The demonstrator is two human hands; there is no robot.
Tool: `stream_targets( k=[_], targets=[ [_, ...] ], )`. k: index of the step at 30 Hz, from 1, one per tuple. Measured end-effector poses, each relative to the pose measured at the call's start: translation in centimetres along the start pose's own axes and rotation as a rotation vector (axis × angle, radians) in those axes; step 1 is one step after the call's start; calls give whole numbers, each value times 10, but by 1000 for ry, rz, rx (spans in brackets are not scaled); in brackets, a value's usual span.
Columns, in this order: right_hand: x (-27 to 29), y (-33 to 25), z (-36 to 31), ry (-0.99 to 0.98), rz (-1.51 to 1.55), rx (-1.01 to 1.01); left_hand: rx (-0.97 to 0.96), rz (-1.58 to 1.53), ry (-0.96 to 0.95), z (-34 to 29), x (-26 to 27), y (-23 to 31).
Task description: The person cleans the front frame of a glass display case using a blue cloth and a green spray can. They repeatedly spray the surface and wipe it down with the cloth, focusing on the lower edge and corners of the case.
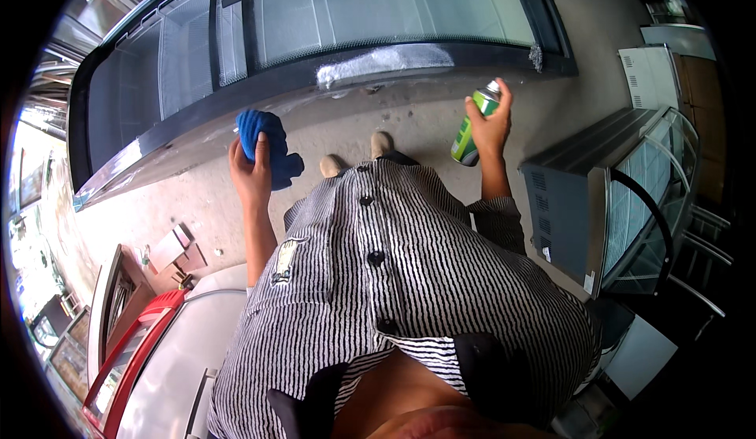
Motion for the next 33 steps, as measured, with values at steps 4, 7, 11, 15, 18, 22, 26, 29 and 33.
stream_targets(
  k=[4, 7, 11, 15, 18, 22, 26, 29, 33],
  targets=[
    [19, -31, 30, 84, 211, 74, 33, -65, 53, -3, 1, -1],
    [6, -68, 75, 132, 475, 90, 34, -53, 84, -2, 2, 7],
    [-38, -86, 155, 98, 363, 286, 22, -62, 96, -7, 2, 14],
    [-84, -85, 210, 31, 224, 309, 14, -92, 122, -15, -3, 28],
    [-105, -77, 233, -7, 229, 297, -34, -34, 159, -22, -4, 9],
    [-115, -71, 241, -42, 229, 339, 61, -63, 169, -32, -1, 17],
    [-113, -81, 235, -105, 264, 260, 73, -60, 177, -32, -3, 23],
    [-110, -84, 234, -135, 303, 229, 77, -50, 137, -25, -8, 26],
    [-114, -52, 247, 21, 92, 301, 46, -14, 78, -12, -20, 38]
  ],
)
Point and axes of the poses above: each hand's wrist, its own z-axis towards the middle knuckle, its own x-axis out of the back of the hand, y = z × x, the point moved 1 cm from there along z, towards the middle knuckle, and after that the axes turned 3 degrees about -x, right-handed, at the moved point
